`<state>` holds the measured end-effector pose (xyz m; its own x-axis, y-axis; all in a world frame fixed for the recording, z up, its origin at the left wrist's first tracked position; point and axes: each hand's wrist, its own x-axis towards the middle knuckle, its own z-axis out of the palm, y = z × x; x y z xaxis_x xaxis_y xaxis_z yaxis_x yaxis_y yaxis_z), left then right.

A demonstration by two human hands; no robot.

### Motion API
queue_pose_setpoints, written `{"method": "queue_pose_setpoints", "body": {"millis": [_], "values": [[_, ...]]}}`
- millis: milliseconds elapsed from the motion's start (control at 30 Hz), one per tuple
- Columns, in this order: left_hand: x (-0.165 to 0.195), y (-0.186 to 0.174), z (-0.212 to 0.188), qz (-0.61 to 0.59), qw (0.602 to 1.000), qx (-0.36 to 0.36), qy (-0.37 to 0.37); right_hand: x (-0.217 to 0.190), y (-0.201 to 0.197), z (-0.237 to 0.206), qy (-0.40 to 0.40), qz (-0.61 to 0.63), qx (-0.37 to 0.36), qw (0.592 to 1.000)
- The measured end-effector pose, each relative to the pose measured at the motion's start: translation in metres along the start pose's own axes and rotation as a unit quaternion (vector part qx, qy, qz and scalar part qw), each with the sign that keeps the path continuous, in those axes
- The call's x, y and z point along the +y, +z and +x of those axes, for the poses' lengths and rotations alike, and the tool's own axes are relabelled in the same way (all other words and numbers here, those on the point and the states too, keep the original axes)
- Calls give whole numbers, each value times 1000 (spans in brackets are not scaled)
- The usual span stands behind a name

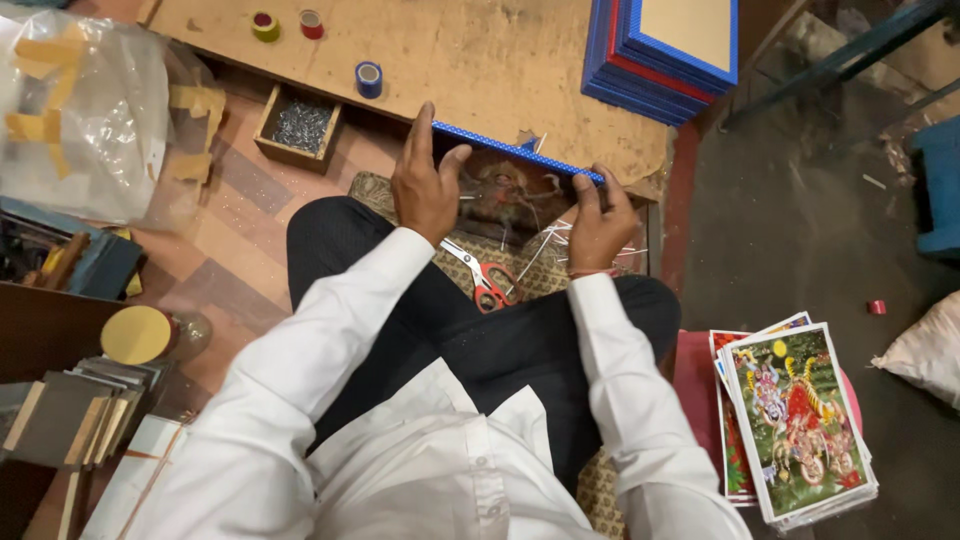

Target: The person sits cross-legged and assembles a picture frame by applying blue patterned tape to the edges of a printed image, inserting white sticks into the taped border, and trimming excess tape with scissors. The person handles multiple printed images and stacks completed frames.

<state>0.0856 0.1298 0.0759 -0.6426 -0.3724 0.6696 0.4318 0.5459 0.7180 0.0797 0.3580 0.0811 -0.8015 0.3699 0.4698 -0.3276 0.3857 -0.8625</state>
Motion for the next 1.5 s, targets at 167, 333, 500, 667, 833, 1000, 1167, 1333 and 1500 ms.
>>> {"method": "queue_pose_setpoints", "body": {"millis": [167,333,500,667,833,1000,1167,1333,1500], "values": [[1,0,5,-29,993,-39,-112,10,10,-12,7,36,12,999],[12,-32,40,37,990,-100,-87,30,-10,15,125,157,-51,978],[40,-18,52,2,962,-200,188,24,-20,34,300,430,-132,841],[38,9,77,152,922,-342,104,-35,-16,8,-24,15,-4,1000],[33,12,85,117,914,-385,50,-92,14,-29,-391,-189,-287,854],[34,10,91,101,909,-402,40,-110,40,-26,-384,-268,-303,830],[33,9,90,89,911,-403,14,-104,50,-30,-364,-324,-309,817],[31,4,88,91,908,-409,-2,-100,58,-32,-362,-350,-314,805],[33,1,86,75,914,-399,5,-104,64,-35,-340,-368,-315,806]]}}
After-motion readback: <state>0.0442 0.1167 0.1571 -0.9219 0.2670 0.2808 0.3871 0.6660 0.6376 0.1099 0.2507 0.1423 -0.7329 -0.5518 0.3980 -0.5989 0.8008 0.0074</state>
